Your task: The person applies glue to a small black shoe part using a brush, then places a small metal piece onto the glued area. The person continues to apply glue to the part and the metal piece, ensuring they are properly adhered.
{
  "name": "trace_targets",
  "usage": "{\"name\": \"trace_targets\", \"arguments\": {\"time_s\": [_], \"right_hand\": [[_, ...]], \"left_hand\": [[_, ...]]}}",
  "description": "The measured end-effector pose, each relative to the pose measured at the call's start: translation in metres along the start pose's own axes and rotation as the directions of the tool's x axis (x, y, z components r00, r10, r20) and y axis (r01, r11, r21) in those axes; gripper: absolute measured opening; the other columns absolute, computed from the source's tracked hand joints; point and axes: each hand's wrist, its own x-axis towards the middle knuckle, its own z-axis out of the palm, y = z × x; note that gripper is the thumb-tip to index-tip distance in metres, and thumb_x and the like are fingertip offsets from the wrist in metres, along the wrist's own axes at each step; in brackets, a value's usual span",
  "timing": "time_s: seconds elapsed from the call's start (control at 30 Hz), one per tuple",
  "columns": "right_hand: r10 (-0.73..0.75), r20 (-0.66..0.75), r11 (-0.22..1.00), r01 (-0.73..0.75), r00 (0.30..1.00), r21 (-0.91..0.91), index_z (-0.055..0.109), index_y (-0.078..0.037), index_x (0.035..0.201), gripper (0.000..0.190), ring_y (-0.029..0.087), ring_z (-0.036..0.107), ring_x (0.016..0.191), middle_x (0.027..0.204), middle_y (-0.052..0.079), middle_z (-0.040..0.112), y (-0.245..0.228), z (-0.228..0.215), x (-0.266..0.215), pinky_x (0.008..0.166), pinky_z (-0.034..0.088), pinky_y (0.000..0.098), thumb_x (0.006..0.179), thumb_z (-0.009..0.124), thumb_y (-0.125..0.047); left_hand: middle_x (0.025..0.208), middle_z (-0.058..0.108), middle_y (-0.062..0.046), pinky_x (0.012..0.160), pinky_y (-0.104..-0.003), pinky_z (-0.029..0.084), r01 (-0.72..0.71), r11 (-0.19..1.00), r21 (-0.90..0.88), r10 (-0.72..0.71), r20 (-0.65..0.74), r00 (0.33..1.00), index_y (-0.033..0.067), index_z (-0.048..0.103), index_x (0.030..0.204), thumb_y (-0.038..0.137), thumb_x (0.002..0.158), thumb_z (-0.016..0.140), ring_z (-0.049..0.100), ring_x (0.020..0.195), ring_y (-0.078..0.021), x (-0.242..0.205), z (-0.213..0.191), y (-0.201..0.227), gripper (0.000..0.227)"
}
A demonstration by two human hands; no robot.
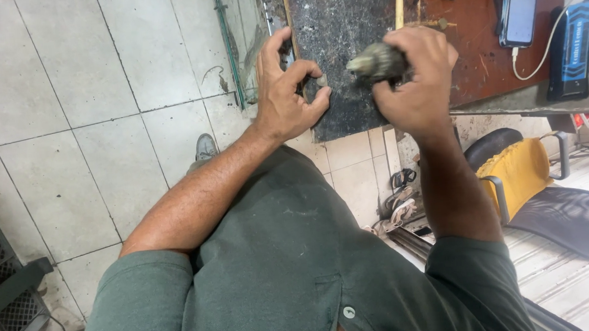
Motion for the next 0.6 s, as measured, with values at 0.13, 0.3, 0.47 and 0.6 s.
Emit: {"name": "trace_targets", "arguments": {"time_s": [0.13,0.3,0.47,0.6], "right_hand": [[0.202,-0.058,0.860,-0.149,0.978,0.489,0.045,0.000,0.119,0.047,0.037,0.063,0.111,0.120,0.025,0.060,-0.010,-0.013,0.026,0.092,0.061,0.0452,0.084,0.076,0.004],[0.500,0.059,0.709,-0.447,0.864,0.545,0.049,-0.006,0.124,0.059,0.032,0.073,0.108,0.118,0.017,0.066,0.020,0.040,0.038,0.093,0.066,0.0436,0.082,0.090,-0.008],[0.270,-0.040,0.788,-0.197,0.962,0.583,0.051,-0.006,0.128,0.055,0.029,0.065,0.112,0.121,0.014,0.062,0.026,0.054,0.036,0.095,0.057,0.0415,0.090,0.090,-0.007],[0.379,0.022,0.804,-0.341,0.925,0.488,0.045,-0.006,0.130,0.054,0.028,0.062,0.109,0.121,0.016,0.060,0.004,0.020,0.027,0.093,0.055,0.0379,0.091,0.081,0.003]], "left_hand": [[0.152,0.038,-0.021,0.122,-0.071,0.033,0.012,0.999,-0.034,-0.013,-0.009,1.000,0.0163,0.075,0.095,0.018,0.081,0.089,0.041,0.145,-0.0414,-0.004,0.001,-0.001,0.020],[0.152,0.037,-0.020,0.122,-0.069,0.035,-0.014,0.999,-0.046,0.016,0.036,0.999,0.0144,0.076,0.095,0.018,0.080,0.093,0.040,0.145,-0.0416,-0.004,-0.005,0.002,0.023],[0.155,0.035,-0.019,0.122,-0.069,0.034,-0.025,0.999,-0.035,0.028,0.067,0.997,0.0160,0.076,0.101,0.023,0.082,0.094,0.038,0.147,-0.0420,-0.006,-0.011,0.001,0.027],[0.154,0.034,-0.020,0.122,-0.070,0.035,-0.022,0.999,-0.050,0.027,0.086,0.996,0.0148,0.075,0.104,0.024,0.083,0.095,0.037,0.147,-0.0425,-0.006,-0.013,0.002,0.030]]}}
